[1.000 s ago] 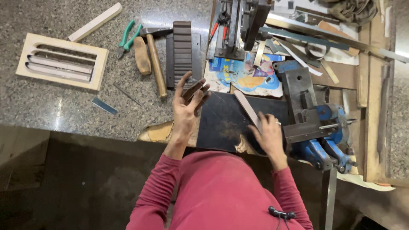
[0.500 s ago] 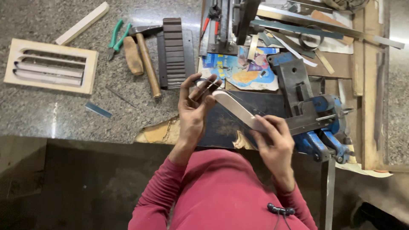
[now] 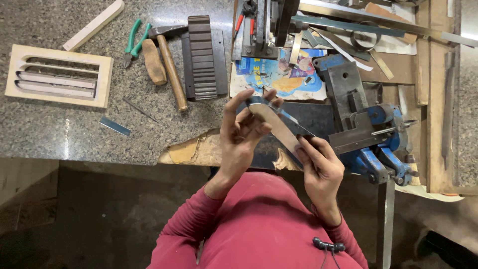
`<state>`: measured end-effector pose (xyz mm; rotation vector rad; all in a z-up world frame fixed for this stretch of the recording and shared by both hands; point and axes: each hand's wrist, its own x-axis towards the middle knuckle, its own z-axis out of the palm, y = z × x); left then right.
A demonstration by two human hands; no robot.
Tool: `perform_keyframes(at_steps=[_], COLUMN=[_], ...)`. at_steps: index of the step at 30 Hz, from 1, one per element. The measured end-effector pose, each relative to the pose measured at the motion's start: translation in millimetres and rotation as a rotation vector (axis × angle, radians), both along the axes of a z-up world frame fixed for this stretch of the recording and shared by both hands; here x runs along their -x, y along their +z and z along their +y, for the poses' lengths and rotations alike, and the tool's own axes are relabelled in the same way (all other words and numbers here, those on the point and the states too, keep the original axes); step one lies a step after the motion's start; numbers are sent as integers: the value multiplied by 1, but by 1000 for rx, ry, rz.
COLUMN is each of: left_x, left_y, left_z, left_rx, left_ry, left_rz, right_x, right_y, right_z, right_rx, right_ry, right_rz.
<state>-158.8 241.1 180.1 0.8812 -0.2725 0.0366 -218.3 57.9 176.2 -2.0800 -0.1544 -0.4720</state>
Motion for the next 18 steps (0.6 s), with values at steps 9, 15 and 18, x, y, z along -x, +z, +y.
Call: perform_keyframes(at_steps=[9,15,18], left_x=[7,10,11], left_y=[11,16,17], left_z=[-5,-8,-6], left_rx=[-32,-71,-93], left_ry=[14,40,66], left_rz=[15,25,51], right_x=[11,15,16], right_y=[3,5,4], right_z=[6,7,9], right_rx=[-21,-8,-53], right_ry=[-73,-87,-95], right_rz=[12,-18,-4])
